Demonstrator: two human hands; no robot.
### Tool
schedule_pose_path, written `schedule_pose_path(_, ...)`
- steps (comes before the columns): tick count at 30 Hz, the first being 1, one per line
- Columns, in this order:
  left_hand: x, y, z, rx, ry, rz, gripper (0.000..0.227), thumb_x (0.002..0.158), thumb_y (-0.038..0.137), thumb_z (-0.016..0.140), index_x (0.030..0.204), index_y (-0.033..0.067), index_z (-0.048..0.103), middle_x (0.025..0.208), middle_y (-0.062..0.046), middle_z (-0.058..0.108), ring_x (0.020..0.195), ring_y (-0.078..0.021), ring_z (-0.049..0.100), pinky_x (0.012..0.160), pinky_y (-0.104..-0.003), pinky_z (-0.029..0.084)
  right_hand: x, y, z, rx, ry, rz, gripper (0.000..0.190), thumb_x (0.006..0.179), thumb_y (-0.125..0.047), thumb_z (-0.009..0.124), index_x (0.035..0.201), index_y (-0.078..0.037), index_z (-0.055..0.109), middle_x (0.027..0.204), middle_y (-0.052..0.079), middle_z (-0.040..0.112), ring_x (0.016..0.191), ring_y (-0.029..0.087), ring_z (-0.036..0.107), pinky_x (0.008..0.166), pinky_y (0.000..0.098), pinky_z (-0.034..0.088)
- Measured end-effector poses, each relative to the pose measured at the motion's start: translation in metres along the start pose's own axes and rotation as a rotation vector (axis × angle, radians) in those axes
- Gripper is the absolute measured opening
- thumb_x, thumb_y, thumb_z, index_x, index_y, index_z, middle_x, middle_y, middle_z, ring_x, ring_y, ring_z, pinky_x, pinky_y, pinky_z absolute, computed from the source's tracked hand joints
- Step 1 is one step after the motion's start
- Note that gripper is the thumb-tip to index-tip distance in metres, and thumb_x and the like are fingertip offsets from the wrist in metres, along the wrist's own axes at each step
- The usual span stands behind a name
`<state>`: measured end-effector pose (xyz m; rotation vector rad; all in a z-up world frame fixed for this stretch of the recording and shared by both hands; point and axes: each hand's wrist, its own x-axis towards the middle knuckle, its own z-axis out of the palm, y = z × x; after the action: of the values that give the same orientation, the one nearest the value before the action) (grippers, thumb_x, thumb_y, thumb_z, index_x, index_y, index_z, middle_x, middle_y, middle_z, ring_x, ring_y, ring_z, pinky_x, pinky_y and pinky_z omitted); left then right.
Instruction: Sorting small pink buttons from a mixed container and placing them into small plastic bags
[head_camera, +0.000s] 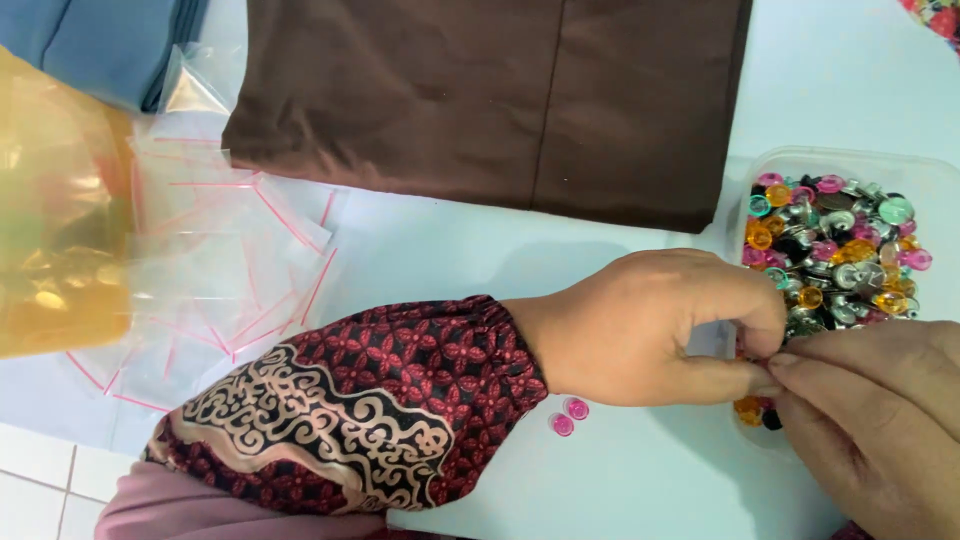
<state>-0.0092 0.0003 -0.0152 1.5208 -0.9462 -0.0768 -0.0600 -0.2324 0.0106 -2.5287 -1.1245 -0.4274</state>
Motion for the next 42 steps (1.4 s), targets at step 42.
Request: schedule_pose_path(42, -0.139, 0.036, -0.065, 0.808, -0.093, -0.036, 0.042, 0.073, 0.029, 0.09, 0.109, 0.0182, 0.071, 0.102, -0.002, 0.06, 0.107, -0.0285, 0.056, 0.091, -0.045, 0.049, 0.024, -0.09, 0.069, 0.167, -0.144, 0.022, 0.034, 0.091, 0.006, 0.067, 0.123, -0.004, 0.059, 0.123, 0.016, 0.071, 0.109, 0.032, 0.071, 0.094, 0.0427, 0.058)
